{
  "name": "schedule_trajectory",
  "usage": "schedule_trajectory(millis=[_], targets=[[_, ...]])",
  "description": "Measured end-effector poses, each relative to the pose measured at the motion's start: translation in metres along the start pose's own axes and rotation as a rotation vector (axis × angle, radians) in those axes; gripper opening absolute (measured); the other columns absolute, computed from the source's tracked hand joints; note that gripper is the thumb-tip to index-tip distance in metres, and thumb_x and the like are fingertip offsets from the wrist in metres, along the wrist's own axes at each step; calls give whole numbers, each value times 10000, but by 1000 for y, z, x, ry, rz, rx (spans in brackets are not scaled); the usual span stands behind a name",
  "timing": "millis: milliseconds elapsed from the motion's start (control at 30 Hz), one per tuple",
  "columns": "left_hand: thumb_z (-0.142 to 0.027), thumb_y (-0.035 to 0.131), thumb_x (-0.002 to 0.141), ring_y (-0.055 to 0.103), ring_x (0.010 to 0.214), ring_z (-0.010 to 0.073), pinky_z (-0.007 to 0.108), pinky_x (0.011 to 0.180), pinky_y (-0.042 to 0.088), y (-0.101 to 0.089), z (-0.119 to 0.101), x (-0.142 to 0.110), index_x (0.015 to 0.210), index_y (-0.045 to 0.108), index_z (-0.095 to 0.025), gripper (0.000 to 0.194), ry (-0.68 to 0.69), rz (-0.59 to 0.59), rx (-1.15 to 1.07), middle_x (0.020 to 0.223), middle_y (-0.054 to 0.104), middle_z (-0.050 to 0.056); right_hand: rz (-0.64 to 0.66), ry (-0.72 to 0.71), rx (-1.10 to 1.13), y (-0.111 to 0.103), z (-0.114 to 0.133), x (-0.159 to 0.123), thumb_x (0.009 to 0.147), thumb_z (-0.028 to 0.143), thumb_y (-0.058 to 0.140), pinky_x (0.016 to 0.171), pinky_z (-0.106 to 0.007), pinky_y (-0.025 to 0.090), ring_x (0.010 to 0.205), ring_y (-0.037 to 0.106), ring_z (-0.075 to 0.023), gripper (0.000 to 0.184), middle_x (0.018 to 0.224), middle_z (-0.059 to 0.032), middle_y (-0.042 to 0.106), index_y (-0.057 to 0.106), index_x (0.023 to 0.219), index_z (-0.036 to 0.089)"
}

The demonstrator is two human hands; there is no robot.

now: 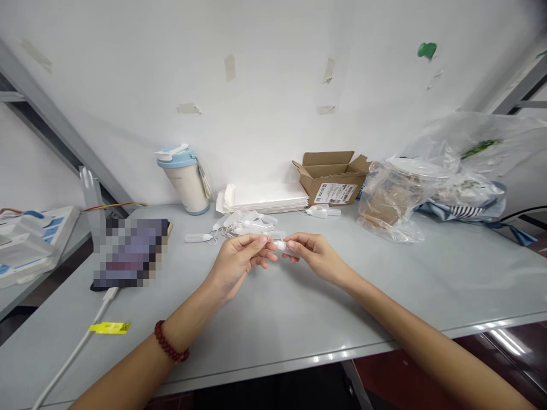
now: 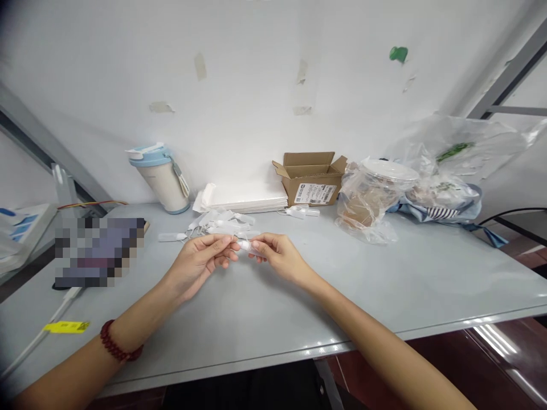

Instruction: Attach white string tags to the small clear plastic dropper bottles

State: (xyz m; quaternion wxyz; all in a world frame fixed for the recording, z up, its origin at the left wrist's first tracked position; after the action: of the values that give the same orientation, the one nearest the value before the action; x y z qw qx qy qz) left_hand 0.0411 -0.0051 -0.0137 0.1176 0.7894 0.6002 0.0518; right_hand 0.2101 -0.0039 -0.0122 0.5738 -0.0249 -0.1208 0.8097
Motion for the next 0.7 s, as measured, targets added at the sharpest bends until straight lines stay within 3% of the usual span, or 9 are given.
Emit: schedule_trajectory(millis=[267, 700], targets=[[-352, 649, 764, 615, 554, 136, 263, 521, 493, 7, -3, -5, 746, 664, -129, 224, 195, -125, 299, 711, 666, 42, -39, 3, 2, 3, -7, -1, 843, 396, 509, 592, -256, 411, 581, 510, -108, 278, 706, -22, 598, 619, 826, 141], [-313, 604, 777, 563, 481, 114, 247, 491, 465, 13, -2, -5, 676, 633, -142, 200, 175, -86, 360, 619, 631, 22, -52, 38, 61, 8, -9, -4, 824, 327, 499, 558, -255, 376, 540, 459, -98, 168, 631, 24, 526, 542, 833, 165]])
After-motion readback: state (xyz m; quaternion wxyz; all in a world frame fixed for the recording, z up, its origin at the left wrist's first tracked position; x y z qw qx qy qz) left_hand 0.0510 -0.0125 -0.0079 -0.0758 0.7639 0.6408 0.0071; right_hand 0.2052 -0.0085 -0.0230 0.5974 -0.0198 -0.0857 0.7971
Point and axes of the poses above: each hand's wrist, its own x-axis towards the middle knuckle, its own y-axis out of the palm, z = x × y, the point moved 3 cm from there along x, towards the middle knuckle
